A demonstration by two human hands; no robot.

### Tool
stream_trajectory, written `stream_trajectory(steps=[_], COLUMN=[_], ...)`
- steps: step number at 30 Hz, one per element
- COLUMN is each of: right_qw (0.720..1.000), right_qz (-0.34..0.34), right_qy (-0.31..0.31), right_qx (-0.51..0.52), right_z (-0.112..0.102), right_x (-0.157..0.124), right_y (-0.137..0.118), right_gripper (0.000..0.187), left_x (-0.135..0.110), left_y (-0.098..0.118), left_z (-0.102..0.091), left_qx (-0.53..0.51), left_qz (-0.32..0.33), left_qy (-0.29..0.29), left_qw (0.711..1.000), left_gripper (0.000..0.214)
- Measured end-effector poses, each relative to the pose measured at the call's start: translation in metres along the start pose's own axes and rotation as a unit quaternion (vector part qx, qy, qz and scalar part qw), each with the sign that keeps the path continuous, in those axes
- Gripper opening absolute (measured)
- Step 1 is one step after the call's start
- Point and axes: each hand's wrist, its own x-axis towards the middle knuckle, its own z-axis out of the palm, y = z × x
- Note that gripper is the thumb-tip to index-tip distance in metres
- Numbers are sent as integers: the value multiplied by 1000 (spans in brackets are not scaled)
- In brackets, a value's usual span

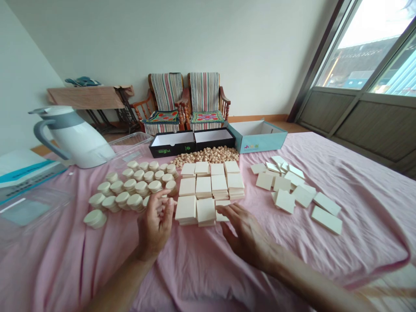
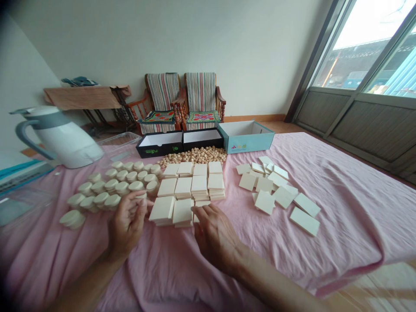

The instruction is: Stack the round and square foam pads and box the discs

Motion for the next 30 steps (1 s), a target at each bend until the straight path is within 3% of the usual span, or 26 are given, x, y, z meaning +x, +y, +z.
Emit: stream_trajectory(steps=[4, 9, 12, 15, 18, 22, 26, 30], right_qw=[989, 918, 898, 904, 925, 973, 993, 992], right_qz=[98, 216, 242, 239, 218, 122, 26, -10], right_qy=[-10, -107, -142, -119, -60, 7, -49, -100], right_qx=[-109, -314, -340, -335, -306, -196, -103, -71], right_z=[-34, -65, -65, -61, -60, -58, -48, -30], right_x=[15, 28, 28, 26, 24, 21, 16, 14], right_y=[39, 100, 123, 132, 124, 82, 32, 11], right_gripper=[22, 33, 34, 35, 37, 40, 38, 41], left_x=[-1, 0, 3, 6, 10, 11, 9, 6], left_y=[-4, -4, 4, 17, 28, 31, 25, 21], left_z=[1, 1, 0, -1, 1, 5, 8, 9], left_qx=[0, 20, 61, 85, 105, 122, 127, 120], left_qz=[6, 29, 122, 226, 271, 293, 305, 308], left_qy=[0, 22, 30, -12, -70, -108, -96, -79], left_qw=[1000, 999, 990, 970, 954, 942, 939, 940], left_gripper=[30, 25, 15, 15, 14, 9, 8, 11])
